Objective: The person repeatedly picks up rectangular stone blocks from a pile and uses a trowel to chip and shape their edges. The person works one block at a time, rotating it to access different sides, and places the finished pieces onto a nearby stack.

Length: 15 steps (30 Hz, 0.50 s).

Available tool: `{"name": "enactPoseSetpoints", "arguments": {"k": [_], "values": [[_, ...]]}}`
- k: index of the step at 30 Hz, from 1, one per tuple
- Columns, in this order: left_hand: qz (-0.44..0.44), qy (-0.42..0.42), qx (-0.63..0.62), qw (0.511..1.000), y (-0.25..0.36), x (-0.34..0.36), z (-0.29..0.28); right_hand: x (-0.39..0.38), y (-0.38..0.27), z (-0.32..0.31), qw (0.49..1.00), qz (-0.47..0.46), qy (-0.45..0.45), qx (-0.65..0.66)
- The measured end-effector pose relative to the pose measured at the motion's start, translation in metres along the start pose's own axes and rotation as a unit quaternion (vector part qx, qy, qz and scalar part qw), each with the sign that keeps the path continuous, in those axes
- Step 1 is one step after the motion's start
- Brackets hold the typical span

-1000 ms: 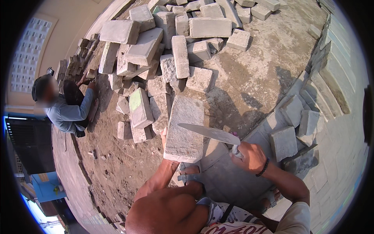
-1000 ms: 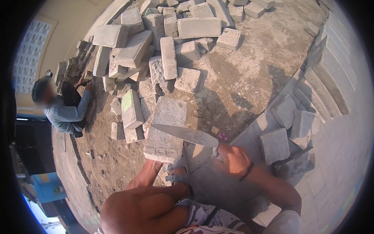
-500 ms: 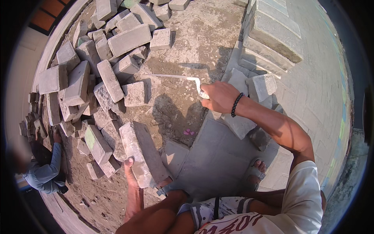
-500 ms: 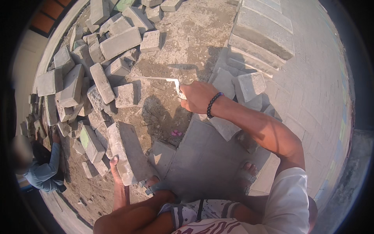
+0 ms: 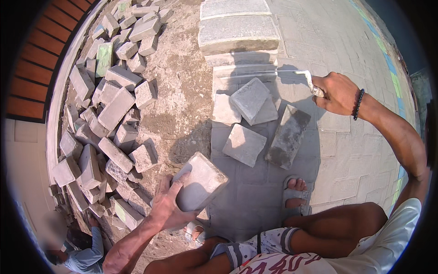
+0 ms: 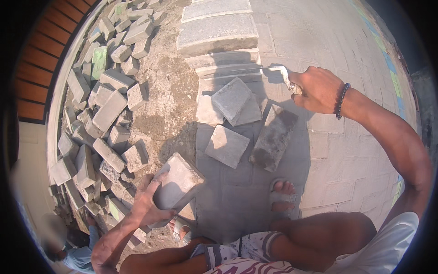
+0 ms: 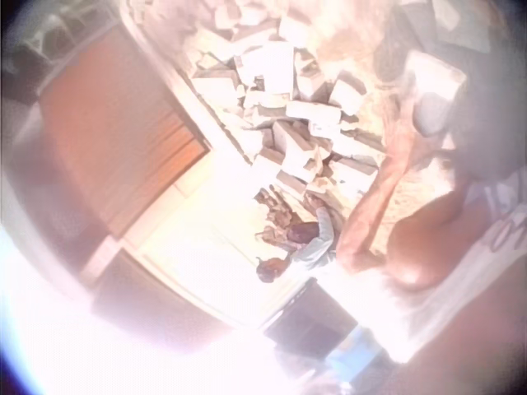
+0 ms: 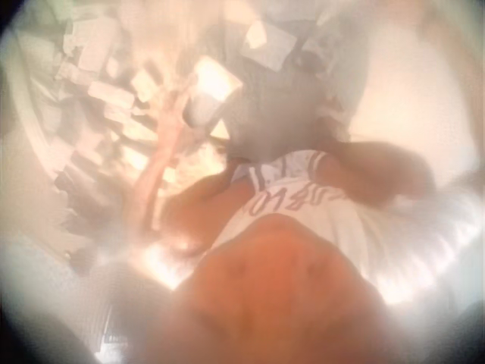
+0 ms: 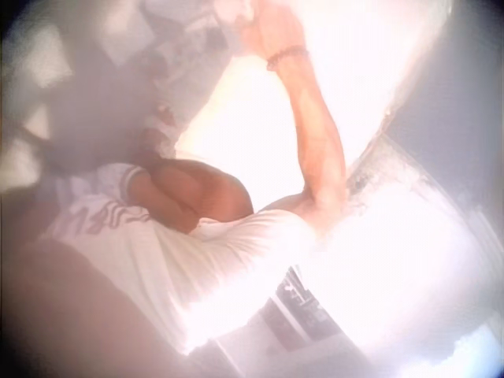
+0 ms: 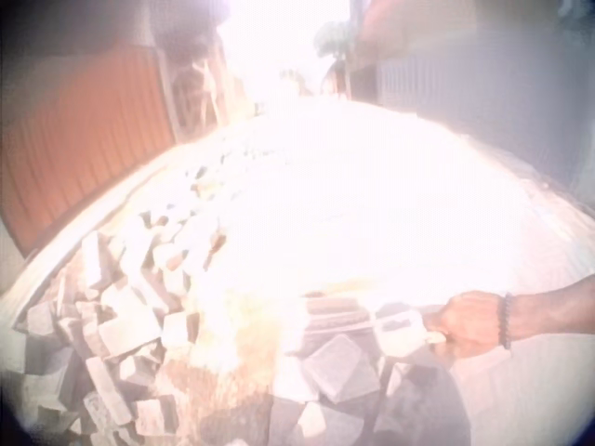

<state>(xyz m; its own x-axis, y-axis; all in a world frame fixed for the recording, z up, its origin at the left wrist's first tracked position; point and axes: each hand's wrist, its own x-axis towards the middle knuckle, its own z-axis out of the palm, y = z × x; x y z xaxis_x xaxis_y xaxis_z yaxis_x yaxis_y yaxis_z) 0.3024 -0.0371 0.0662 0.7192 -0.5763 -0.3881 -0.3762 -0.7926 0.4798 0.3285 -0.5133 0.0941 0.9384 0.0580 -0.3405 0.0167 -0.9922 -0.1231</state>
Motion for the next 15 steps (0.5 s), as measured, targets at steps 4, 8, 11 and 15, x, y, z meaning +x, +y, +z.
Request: {"name": "enactPoseSetpoints", "arguments": {"k": [4,8,11,15], "values": [[0.124,-0.162,0.147,0.968,0.064,0.069,-0.004,-0.033,0.057,0.032,0.994,0.088,0.016,0.062],[0.12,-0.226,0.17,0.952,0.126,0.121,0.014,-0.036,0.097,0.034,0.991,0.079,0.057,0.095],[0.143,-0.16,0.163,0.963,0.144,0.152,0.042,-0.03,0.111,0.038,0.978,0.099,0.098,0.154],[0.185,-0.072,0.149,0.969,0.165,0.184,0.067,-0.026,0.115,0.043,0.972,0.063,0.129,0.186]]}}
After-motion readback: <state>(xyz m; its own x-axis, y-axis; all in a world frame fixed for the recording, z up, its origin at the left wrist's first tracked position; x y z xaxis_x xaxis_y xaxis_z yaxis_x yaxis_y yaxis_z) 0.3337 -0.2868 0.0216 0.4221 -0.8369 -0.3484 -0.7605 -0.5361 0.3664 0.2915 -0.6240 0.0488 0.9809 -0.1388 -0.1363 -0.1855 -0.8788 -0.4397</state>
